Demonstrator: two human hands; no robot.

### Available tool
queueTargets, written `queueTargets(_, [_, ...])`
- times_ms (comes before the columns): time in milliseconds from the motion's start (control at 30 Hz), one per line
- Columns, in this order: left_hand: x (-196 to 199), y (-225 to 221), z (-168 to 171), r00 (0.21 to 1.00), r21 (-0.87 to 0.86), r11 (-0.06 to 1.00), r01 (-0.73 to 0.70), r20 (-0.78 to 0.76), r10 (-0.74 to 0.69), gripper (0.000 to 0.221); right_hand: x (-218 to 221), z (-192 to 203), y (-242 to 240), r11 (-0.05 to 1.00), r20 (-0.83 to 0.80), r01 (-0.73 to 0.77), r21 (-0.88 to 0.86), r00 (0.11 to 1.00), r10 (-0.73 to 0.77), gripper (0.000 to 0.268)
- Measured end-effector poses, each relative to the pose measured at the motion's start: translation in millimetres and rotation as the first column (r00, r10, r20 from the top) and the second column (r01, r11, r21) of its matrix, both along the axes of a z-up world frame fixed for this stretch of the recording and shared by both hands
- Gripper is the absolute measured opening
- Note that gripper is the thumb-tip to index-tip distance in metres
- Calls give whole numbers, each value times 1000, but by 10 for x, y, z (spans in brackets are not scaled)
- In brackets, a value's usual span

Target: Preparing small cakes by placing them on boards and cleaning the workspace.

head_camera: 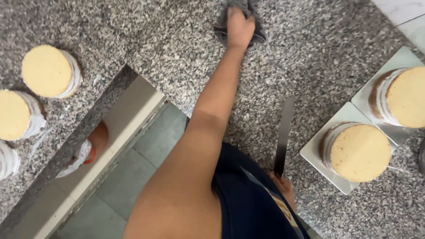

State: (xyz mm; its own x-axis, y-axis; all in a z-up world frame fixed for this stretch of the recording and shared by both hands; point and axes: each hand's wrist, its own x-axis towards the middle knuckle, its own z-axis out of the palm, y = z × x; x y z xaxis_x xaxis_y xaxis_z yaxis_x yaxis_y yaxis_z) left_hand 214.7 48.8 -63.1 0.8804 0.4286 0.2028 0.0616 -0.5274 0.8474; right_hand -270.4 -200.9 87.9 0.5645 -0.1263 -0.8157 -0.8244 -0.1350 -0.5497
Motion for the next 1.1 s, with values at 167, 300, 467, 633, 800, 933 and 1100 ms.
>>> queueTargets(167, [-646, 800, 665, 997, 321, 945, -71, 47, 59, 49, -42, -62, -38, 993, 26, 43, 109, 999, -46, 32])
queueTargets(300, [-1147, 1472, 728, 992, 564, 816, -124, 75, 99, 42, -1, -17, 22, 997, -14, 68, 36, 998, -67, 32])
queueTargets(467, [-2268, 1275, 1010, 926, 506, 786, 356, -303, -225, 55, 112, 138, 116, 994, -8, 93, 50, 996, -93, 34])
queueTargets(633, [-2678, 1083, 1113, 872, 431, 774, 464, -376, -313, 77, 117, 59, 134, 998, -36, 15, -60, 999, -18, 34])
queueTargets(800, [-2069, 1347, 981, 938, 473, 821, 320, -282, -203, 72, 74, -256, 125, 926, 155, -243, -290, 942, 296, 31])
queueTargets(933, [-1433, 1738, 875, 960, 504, 820, 273, -203, -194, 72, 507, -60, 571, 879, 64, -316, -358, 930, 361, 34])
queueTargets(1100, [-1193, 2063, 837, 978, 387, 901, 196, -144, -151, 57, 920, -110, 943, 921, 274, -329, -207, 885, 378, 34])
